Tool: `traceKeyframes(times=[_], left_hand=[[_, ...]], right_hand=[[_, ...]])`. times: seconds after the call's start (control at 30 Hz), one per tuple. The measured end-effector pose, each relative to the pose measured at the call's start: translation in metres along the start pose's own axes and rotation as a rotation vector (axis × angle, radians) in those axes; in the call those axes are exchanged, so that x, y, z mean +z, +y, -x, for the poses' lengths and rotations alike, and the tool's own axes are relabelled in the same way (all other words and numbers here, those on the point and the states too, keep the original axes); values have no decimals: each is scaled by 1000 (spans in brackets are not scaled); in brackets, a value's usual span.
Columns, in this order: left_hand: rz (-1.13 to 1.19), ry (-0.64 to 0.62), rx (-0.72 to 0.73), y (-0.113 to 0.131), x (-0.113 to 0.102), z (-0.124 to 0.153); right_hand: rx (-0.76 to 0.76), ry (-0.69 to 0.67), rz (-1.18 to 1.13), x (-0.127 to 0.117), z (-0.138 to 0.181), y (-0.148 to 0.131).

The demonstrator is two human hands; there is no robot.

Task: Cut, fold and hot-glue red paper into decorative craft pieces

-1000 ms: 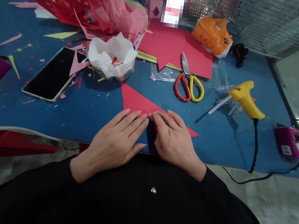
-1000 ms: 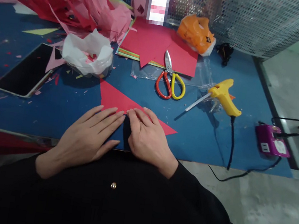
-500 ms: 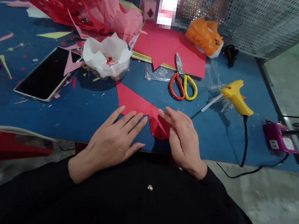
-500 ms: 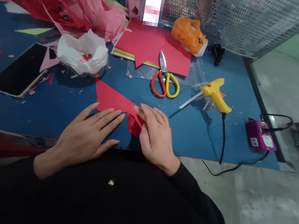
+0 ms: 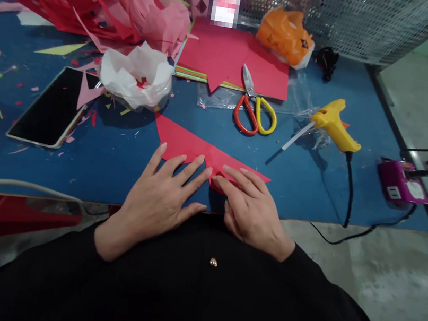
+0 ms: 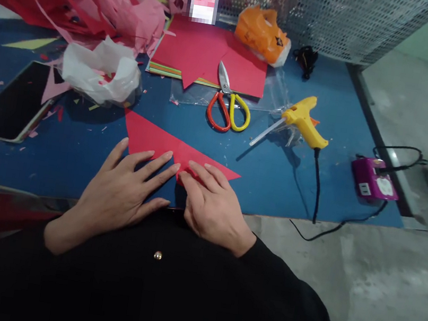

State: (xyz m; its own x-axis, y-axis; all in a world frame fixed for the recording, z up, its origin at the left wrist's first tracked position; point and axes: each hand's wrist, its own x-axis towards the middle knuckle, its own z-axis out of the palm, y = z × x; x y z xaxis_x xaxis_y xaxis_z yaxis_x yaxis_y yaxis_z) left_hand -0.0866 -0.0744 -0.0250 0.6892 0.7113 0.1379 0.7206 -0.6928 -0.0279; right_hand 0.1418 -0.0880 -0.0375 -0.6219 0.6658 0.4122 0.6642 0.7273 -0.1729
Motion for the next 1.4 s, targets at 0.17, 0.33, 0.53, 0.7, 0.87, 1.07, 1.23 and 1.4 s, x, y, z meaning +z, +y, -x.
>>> traceKeyframes(times=[0.17,0.33,0.53,0.7,0.87,1.07,1.23,1.4], left_hand=[[-1,85,15,-3,6,0],[-8,215,21,-7,12,-7],[-23,379,-6,-2,10,-23],[-59,366,-66,5,8,-29],[-12,351,-118,9,5,-26],[16,326,-216,14,5,-25],[23,304,-228,15,6,-26],[-4,268,-243,19,5,-30]], right_hand=[[5,-21,1,4,-2,-3],[78,32,-106,-4,-6,3],[512,325,336,-48,-5,61],[932,-3,607,-77,-16,130],[981,-152,566,-75,-17,156],[942,22,491,-66,-9,166],[959,210,434,-71,-6,168],[923,584,309,-80,-4,150]])
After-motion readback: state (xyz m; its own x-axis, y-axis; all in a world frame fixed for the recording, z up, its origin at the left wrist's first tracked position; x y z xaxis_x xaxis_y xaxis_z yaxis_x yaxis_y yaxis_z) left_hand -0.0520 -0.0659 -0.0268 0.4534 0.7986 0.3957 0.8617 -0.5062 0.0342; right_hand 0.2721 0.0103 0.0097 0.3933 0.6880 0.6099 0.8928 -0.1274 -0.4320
